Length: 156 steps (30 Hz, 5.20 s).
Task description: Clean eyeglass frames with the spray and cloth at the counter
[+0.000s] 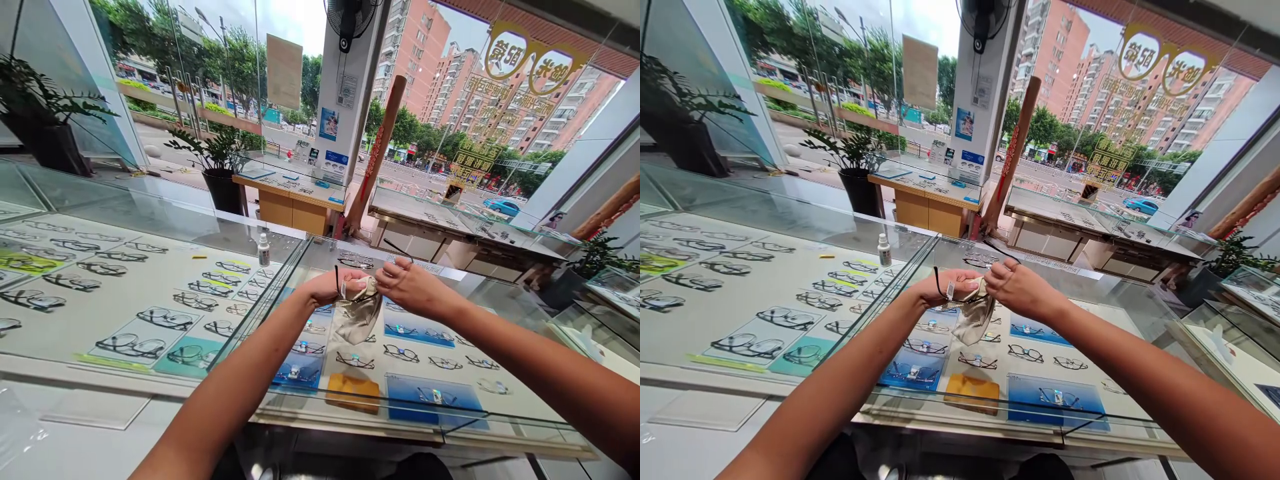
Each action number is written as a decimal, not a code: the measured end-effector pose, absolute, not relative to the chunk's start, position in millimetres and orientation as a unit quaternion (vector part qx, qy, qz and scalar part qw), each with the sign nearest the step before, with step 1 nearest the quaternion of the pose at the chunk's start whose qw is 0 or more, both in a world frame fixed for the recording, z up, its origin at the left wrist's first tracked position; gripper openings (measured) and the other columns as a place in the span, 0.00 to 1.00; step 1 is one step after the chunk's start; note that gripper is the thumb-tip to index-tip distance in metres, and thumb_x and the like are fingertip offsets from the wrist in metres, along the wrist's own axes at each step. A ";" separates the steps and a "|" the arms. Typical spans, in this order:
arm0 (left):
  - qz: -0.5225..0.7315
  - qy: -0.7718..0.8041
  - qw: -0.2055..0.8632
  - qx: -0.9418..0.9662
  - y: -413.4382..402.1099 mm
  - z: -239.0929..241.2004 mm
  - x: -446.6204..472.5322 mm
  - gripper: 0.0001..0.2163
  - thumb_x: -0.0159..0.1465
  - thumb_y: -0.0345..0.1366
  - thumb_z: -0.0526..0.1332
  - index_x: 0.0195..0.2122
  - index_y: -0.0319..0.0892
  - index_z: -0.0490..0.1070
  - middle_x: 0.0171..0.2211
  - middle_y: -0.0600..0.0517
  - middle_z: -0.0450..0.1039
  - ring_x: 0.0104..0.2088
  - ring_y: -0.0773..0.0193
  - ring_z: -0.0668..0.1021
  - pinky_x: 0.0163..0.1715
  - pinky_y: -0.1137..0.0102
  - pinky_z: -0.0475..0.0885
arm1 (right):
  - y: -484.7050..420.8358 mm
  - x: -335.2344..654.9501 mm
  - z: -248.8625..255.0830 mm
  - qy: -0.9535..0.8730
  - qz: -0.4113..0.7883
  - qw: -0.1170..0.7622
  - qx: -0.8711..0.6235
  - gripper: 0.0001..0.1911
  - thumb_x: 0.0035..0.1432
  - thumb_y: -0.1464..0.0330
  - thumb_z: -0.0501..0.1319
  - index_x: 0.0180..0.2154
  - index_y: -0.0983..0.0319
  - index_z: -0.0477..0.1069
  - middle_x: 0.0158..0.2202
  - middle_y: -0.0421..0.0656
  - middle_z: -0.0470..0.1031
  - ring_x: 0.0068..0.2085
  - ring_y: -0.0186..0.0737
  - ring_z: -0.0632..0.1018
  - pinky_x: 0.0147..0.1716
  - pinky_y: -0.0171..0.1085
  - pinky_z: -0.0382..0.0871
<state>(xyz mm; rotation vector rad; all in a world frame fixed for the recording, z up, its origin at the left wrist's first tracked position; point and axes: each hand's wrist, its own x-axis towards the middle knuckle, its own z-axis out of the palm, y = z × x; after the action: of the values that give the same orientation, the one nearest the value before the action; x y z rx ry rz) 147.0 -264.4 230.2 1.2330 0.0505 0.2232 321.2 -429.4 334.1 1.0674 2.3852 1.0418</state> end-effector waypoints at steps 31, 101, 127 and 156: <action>0.248 0.133 0.739 0.612 -283.1 218.5 167.6 0.28 0.52 0.59 0.77 0.32 0.36 0.77 0.23 0.54 0.72 0.23 0.70 0.69 0.25 0.74 0.62 | -371.4 313.0 214.0 0.426 -0.348 -0.704 0.449 0.21 0.49 0.50 0.79 0.33 0.58 0.80 0.32 0.39 0.76 0.31 0.36 0.69 0.34 0.38 0.64; 0.139 0.138 0.817 0.542 -248.1 215.5 151.0 0.23 0.56 0.48 0.79 0.42 0.34 0.81 0.34 0.45 0.81 0.31 0.66 0.79 0.33 0.75 0.73 | -412.0 354.2 261.5 0.511 -0.202 -0.661 0.511 0.18 0.61 0.50 0.71 0.35 0.57 0.77 0.34 0.41 0.76 0.34 0.40 0.69 0.35 0.39 0.62; -0.017 0.025 0.809 0.587 -267.8 237.2 134.5 0.28 0.53 0.53 0.79 0.21 0.41 0.63 0.21 0.59 0.56 0.22 0.71 0.61 0.23 0.73 0.60 | -450.8 292.3 361.0 0.851 0.440 0.188 0.217 0.11 0.71 0.73 0.59 0.37 0.59 0.78 0.33 0.43 0.74 0.37 0.46 0.69 0.40 0.44 0.62; 0.258 0.105 0.776 0.566 -287.2 227.5 156.6 0.21 0.60 0.45 0.75 0.50 0.40 0.76 0.35 0.53 0.77 0.34 0.65 0.77 0.37 0.72 0.70 | -372.5 307.4 241.7 0.496 -0.223 -0.661 0.516 0.19 0.59 0.49 0.70 0.35 0.58 0.85 0.34 0.41 0.73 0.38 0.43 0.73 0.43 0.42 0.67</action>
<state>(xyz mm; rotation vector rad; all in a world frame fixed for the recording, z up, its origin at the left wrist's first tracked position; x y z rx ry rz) 156.6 -287.2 227.5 1.2254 0.2266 0.5581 307.4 -372.5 241.7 3.1581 3.0345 -1.3627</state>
